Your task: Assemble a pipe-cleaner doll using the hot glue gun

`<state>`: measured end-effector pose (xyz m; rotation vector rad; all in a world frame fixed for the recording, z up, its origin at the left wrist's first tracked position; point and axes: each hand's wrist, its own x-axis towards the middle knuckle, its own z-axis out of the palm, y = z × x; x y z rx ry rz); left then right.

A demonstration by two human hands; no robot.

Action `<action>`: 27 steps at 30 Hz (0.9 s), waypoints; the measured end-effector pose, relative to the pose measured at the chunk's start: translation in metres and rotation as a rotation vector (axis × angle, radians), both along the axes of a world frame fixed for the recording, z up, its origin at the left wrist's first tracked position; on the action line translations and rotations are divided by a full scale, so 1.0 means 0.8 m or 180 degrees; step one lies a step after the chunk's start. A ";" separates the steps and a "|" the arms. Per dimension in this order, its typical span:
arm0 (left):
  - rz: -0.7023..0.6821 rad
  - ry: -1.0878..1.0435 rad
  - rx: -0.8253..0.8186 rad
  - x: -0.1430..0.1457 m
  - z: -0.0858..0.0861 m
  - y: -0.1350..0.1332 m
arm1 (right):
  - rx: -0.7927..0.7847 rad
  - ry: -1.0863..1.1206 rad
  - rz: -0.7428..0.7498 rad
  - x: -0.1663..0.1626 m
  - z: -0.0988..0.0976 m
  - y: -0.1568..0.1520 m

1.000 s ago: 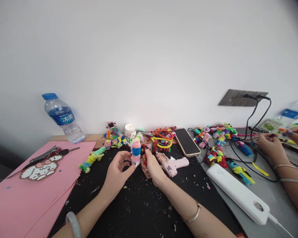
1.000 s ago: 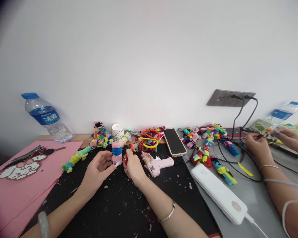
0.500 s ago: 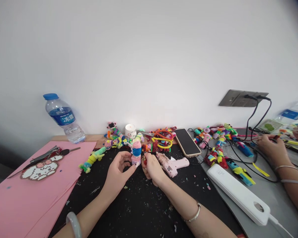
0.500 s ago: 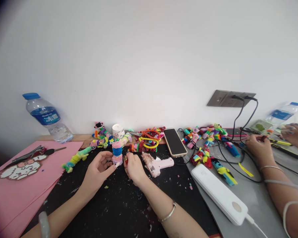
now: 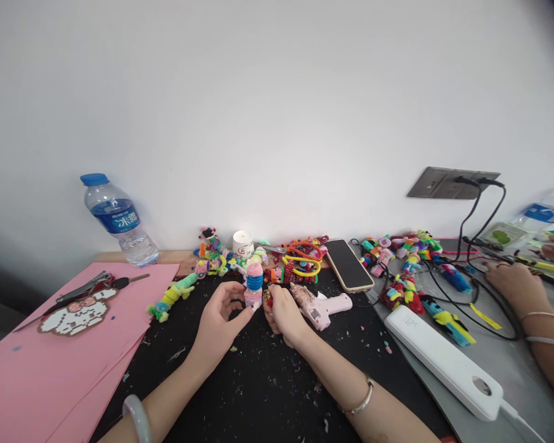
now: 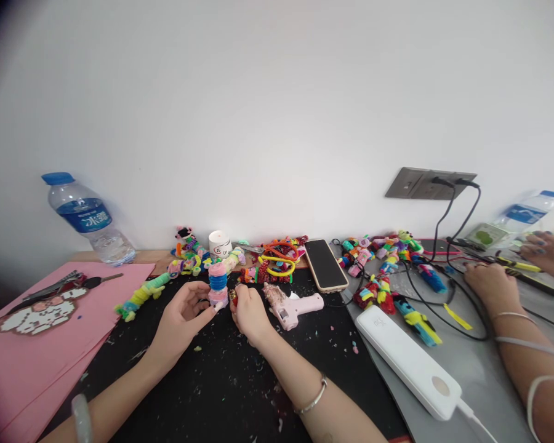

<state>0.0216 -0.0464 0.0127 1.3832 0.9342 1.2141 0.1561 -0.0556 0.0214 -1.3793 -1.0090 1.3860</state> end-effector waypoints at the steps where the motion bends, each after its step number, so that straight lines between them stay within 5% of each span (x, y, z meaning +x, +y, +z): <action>1: -0.0012 0.0008 -0.0002 0.000 0.000 0.000 | -0.0008 0.0012 0.0008 0.001 -0.001 0.000; 27: -0.0036 0.0057 0.0012 -0.001 -0.003 0.000 | 0.0020 -0.0180 -0.0023 -0.003 0.005 -0.003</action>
